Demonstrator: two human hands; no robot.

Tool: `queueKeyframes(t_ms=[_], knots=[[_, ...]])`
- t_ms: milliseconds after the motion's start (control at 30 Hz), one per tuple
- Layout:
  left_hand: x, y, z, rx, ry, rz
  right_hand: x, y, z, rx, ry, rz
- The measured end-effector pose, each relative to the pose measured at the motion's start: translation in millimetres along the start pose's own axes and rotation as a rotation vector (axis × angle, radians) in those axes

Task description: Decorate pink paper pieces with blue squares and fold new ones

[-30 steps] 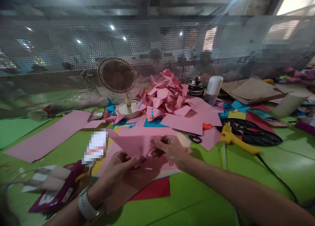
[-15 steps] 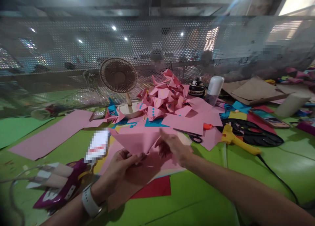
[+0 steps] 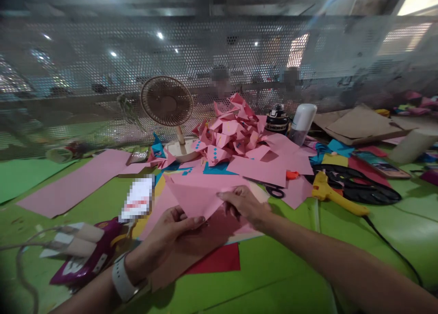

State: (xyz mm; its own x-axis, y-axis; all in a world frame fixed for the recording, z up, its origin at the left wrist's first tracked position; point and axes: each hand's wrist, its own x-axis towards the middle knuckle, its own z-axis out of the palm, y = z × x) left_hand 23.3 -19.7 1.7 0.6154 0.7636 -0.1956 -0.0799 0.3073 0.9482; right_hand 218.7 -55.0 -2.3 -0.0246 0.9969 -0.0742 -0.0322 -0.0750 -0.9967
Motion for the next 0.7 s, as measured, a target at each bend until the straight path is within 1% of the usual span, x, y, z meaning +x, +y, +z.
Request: queueKeyframes(t_ms=[67,100,200,233,267,300,400,433,467,533,633,700], knots=[[-0.3,1.9,-2.7,-0.019,0.008,-0.022,5.6,-3.8,-11.2,0.035,0.055,-0.051],[-0.2,2.8,-4.1,-0.027,0.007,-0.021,9.0,-6.1,-17.5,0.073,0.105,-0.069],[1.2,3.6,-7.3,-0.041,0.033,0.012,17.2,-12.4,-32.9,0.215,0.283,-0.142],[1.8,3.1,-7.8,-0.042,0.049,0.029,18.1,-13.2,-34.7,0.247,0.296,-0.150],[2.4,2.3,-7.8,-0.042,0.063,0.048,17.6,-13.0,-34.0,0.259,0.270,-0.130],[2.7,1.4,-7.3,-0.042,0.069,0.065,16.0,-11.7,-31.1,0.250,0.210,-0.090],[1.8,-0.2,-3.3,-0.026,0.033,0.079,7.2,-3.8,-13.0,0.096,-0.055,0.056],[0.9,0.0,-1.5,-0.015,0.016,0.073,4.5,-0.9,-6.6,0.028,-0.112,0.080],[-0.2,0.4,0.3,-0.003,0.000,0.068,2.3,1.7,-1.0,-0.027,-0.135,0.085],[-2.2,1.9,3.3,0.018,-0.037,0.061,0.1,5.2,6.0,-0.069,-0.127,0.086],[-3.5,3.5,5.5,0.023,-0.076,0.073,-0.2,7.1,7.7,-0.042,-0.085,0.088],[-3.4,3.5,5.7,0.022,-0.076,0.071,-0.8,7.5,6.8,-0.031,-0.070,0.105]])
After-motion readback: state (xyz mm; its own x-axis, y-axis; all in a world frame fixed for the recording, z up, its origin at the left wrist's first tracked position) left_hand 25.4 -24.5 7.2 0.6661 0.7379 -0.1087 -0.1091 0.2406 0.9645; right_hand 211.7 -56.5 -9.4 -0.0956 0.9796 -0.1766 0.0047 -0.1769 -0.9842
